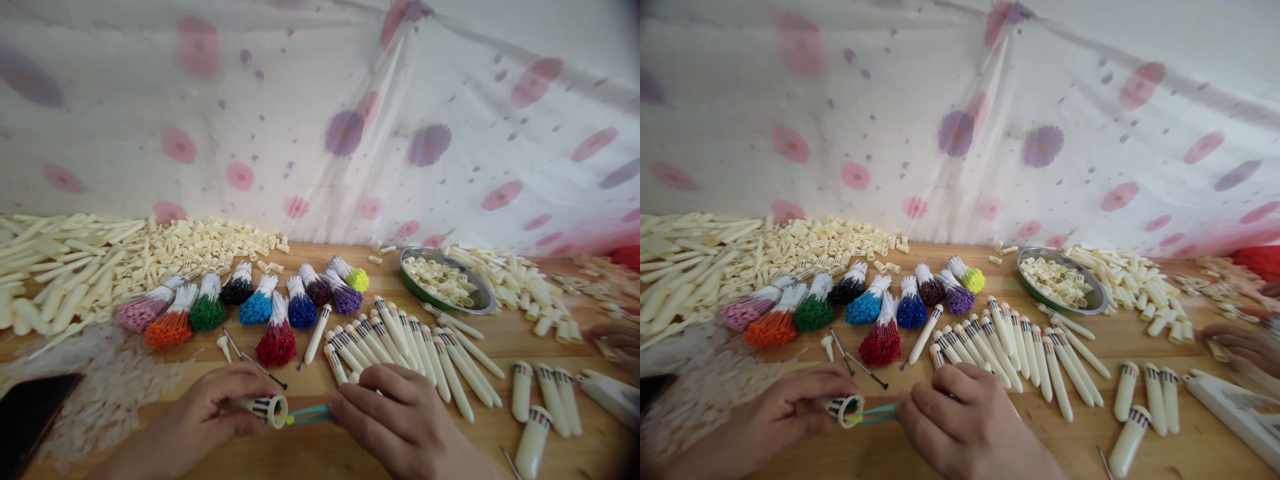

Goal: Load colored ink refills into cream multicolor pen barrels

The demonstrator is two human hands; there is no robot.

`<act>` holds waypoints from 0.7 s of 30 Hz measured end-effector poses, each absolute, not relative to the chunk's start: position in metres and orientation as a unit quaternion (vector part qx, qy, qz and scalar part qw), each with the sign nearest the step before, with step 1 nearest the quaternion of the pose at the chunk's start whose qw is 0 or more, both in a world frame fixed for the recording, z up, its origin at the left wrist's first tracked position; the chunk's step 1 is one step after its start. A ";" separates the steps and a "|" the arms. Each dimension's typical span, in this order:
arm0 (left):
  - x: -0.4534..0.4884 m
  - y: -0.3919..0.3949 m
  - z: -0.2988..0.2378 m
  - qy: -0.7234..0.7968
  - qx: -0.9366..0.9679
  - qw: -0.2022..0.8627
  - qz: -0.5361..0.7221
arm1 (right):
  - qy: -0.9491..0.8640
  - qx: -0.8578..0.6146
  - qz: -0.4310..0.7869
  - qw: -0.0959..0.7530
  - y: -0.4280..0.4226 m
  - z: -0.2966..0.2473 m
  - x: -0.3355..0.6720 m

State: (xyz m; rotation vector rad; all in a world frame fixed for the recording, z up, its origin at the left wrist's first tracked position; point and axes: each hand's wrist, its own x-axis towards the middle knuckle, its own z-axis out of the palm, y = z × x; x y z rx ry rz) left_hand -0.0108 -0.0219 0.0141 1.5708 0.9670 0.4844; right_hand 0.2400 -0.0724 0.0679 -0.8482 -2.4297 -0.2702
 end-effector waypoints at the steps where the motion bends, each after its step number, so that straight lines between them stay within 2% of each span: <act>1: -0.011 -0.022 0.014 0.416 0.670 0.579 0.207 | -0.904 -0.315 -0.102 0.271 -0.072 0.068 0.240; 21: -0.012 -0.024 0.014 0.404 0.691 0.565 0.199 | -0.905 -0.310 -0.093 0.276 -0.072 0.066 0.239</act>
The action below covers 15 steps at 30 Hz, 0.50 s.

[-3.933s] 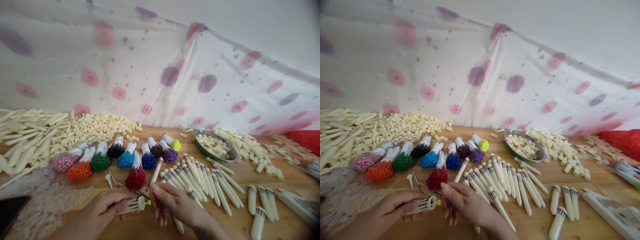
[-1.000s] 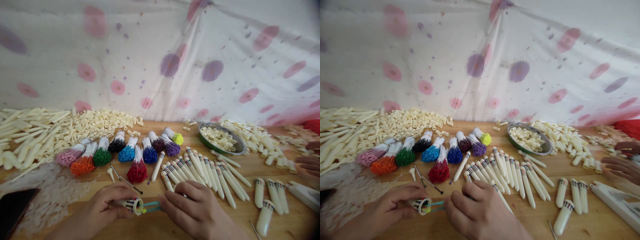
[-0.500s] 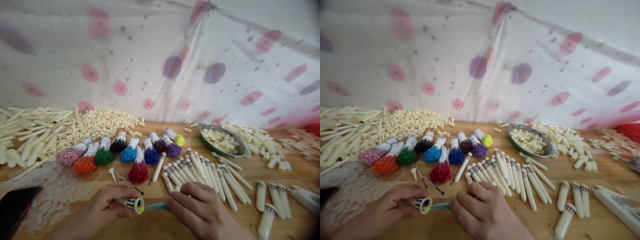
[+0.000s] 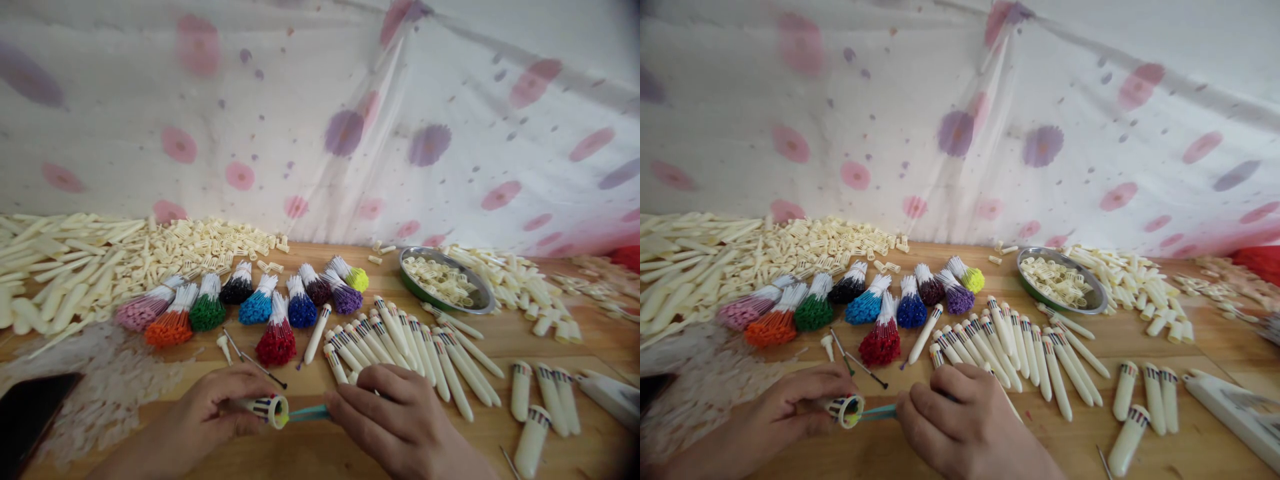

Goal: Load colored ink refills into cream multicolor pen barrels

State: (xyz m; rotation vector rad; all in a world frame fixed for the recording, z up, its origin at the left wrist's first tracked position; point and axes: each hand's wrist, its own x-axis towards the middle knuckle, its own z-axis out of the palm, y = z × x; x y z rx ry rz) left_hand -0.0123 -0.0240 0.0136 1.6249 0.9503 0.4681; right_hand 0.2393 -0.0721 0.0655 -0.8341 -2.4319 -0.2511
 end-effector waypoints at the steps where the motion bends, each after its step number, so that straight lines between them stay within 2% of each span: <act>1: -0.013 -0.024 0.013 0.404 0.695 0.560 0.199 | -0.904 -0.311 -0.095 0.276 -0.072 0.066 0.239; 10: -0.015 -0.028 0.012 0.423 0.697 0.558 0.155 | -0.907 -0.307 -0.073 0.279 -0.072 0.053 0.237; 15: -0.014 -0.028 0.010 0.385 0.708 0.566 0.175 | -0.911 -0.296 -0.033 0.286 -0.072 0.050 0.234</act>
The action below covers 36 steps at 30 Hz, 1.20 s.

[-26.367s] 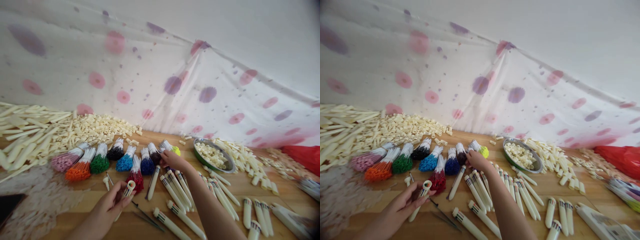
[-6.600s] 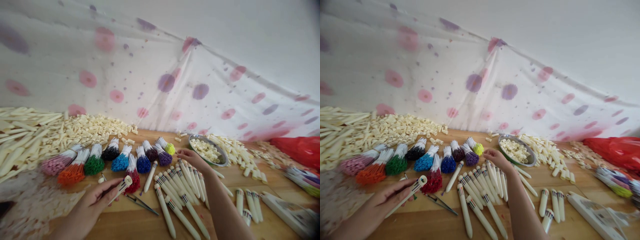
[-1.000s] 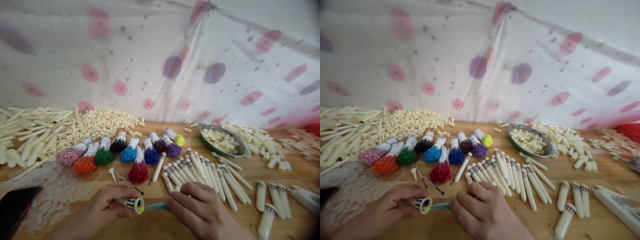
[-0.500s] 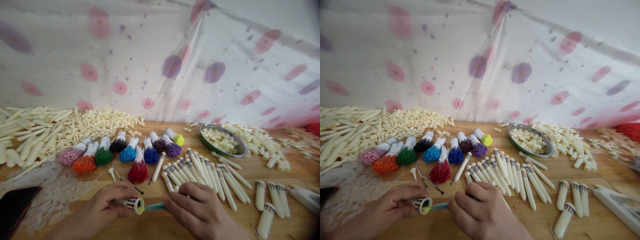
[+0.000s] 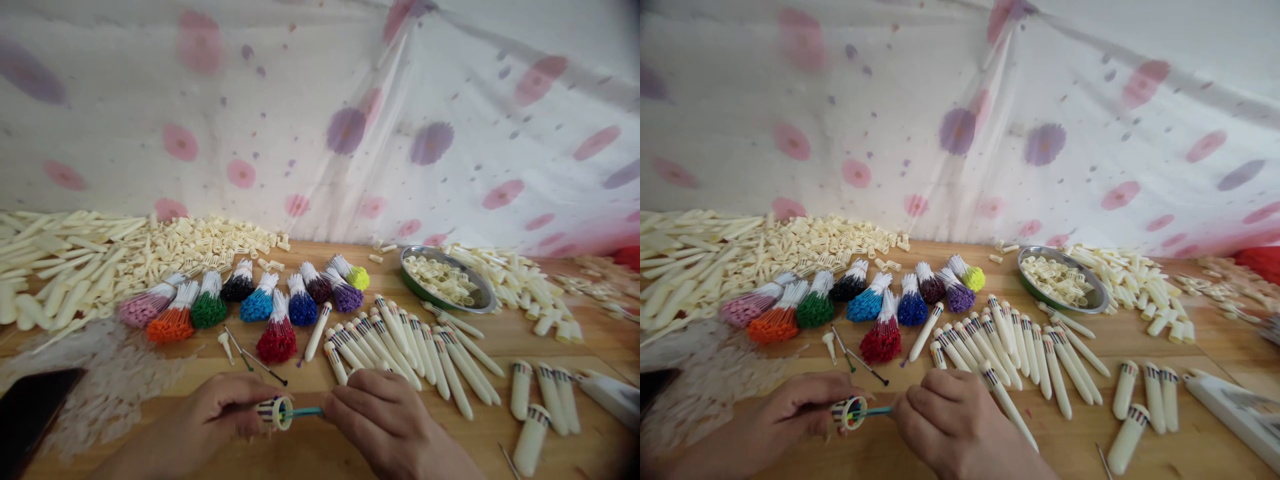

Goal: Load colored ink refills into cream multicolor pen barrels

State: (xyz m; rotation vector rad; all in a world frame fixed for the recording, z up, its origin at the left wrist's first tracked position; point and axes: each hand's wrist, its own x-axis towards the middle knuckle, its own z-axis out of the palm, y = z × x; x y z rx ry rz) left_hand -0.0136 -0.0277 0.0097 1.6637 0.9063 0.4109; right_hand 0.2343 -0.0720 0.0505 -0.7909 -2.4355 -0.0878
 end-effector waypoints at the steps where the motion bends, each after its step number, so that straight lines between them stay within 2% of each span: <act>1: -0.013 -0.028 0.008 0.376 0.704 0.574 0.180 | -0.910 -0.295 -0.028 0.288 -0.072 0.050 0.234; 11: -0.010 -0.031 0.003 0.305 0.645 0.679 0.171 | -0.891 -0.299 0.037 0.340 -0.066 0.037 0.234; 20: -0.007 -0.032 0.006 0.307 0.637 0.685 0.173 | -0.871 -0.294 0.118 0.376 -0.064 0.033 0.227; 24: -0.007 -0.032 0.004 0.325 0.640 0.670 0.188 | -0.871 -0.298 0.086 0.381 -0.066 0.032 0.230; 31: -0.006 -0.033 0.006 0.365 0.624 0.663 0.193 | -0.900 -0.278 -0.001 0.337 -0.069 0.037 0.234; 36: -0.007 -0.029 0.005 0.371 0.624 0.638 0.257 | -0.905 -0.296 -0.032 0.304 -0.071 0.049 0.236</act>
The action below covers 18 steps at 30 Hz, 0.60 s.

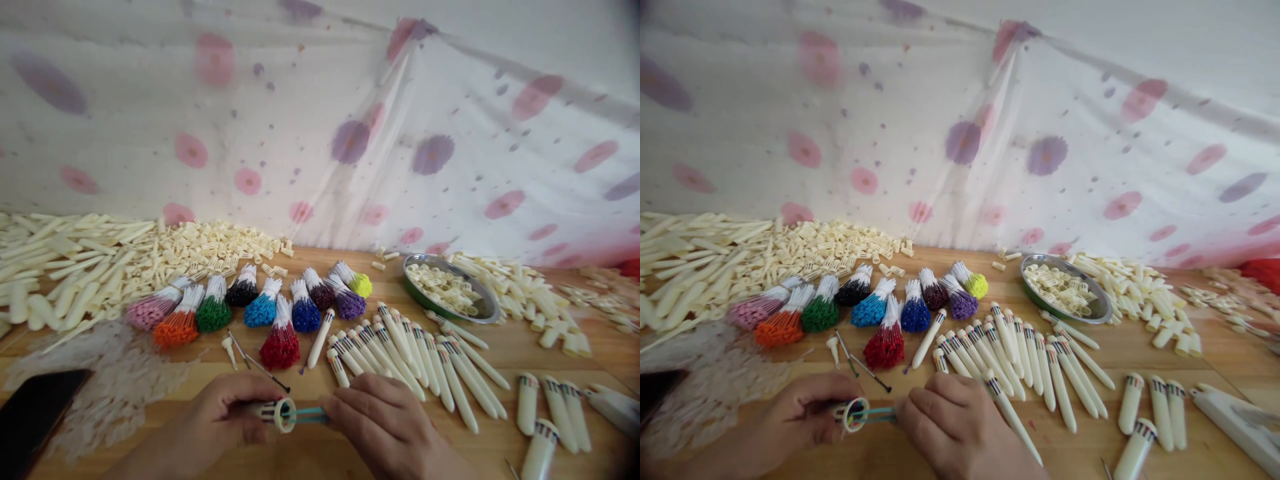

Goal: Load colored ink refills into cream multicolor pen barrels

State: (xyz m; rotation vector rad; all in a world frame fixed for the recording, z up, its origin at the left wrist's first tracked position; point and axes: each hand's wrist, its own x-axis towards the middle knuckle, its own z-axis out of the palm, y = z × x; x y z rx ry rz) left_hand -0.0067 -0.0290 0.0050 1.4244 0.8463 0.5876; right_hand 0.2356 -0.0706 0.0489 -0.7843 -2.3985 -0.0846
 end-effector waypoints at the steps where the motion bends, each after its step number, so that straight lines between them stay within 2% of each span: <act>1: -0.007 -0.028 0.005 0.366 0.626 0.634 0.269 | -0.904 -0.301 -0.037 0.301 -0.072 0.051 0.236; 7: -0.007 -0.025 0.008 0.350 0.645 0.609 0.302 | -0.875 -0.330 -0.043 0.350 -0.072 0.048 0.231; 11: -0.006 -0.027 0.010 0.367 0.659 0.594 0.281 | -0.870 -0.315 -0.044 0.376 -0.069 0.042 0.223; 18: -0.009 -0.028 0.004 0.360 0.689 0.552 0.301 | -0.863 -0.389 0.092 0.309 -0.076 0.043 0.221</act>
